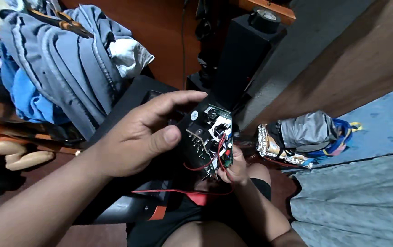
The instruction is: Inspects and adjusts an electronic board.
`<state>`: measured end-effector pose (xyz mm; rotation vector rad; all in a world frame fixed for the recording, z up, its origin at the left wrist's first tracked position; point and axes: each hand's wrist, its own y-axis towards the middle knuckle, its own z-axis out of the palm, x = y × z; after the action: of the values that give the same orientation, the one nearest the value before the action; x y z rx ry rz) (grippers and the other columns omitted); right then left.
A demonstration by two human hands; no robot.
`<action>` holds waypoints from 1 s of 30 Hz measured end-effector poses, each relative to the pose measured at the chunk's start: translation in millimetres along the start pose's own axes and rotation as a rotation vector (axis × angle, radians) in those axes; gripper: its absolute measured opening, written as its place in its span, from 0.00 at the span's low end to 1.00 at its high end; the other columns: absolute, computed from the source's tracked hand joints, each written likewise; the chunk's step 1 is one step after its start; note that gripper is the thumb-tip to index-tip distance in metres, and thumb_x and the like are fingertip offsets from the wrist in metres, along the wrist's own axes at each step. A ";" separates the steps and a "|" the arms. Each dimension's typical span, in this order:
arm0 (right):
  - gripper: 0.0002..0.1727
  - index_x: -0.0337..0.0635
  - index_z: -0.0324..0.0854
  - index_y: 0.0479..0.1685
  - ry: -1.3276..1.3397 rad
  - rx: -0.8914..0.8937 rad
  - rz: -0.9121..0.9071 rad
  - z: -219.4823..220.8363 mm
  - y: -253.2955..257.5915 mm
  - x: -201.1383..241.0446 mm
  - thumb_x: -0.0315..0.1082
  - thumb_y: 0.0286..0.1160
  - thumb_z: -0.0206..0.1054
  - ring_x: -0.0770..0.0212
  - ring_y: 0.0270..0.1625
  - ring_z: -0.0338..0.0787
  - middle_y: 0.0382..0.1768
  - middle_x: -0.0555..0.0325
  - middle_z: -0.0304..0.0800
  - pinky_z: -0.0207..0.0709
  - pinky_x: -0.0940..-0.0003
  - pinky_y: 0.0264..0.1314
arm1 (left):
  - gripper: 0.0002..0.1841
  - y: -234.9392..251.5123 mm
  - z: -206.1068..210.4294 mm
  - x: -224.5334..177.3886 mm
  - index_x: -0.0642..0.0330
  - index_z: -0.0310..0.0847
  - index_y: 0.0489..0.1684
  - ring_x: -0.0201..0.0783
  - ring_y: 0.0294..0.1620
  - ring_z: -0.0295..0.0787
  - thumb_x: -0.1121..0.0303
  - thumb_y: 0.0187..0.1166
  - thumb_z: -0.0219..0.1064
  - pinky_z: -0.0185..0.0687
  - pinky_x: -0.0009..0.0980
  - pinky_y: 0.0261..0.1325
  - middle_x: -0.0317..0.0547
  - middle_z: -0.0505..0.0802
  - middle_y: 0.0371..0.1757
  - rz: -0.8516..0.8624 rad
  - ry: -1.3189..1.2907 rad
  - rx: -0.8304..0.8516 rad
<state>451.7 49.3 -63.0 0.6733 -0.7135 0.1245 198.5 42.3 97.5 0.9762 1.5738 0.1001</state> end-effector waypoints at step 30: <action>0.09 0.42 0.89 0.49 0.124 -0.143 0.141 1.9 -19.5 -31.2 0.32 0.84 0.63 0.68 0.37 0.93 0.40 0.58 0.95 0.88 0.68 0.43 | 0.47 8.1 0.9 17.5 0.60 0.62 0.88 0.35 0.67 0.88 0.38 0.75 0.70 0.88 0.31 0.67 0.42 0.88 0.70 -0.131 -0.358 0.037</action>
<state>433.3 36.5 -92.2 0.4737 -0.6432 0.2405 204.8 58.0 88.1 0.8620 1.3070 -0.1867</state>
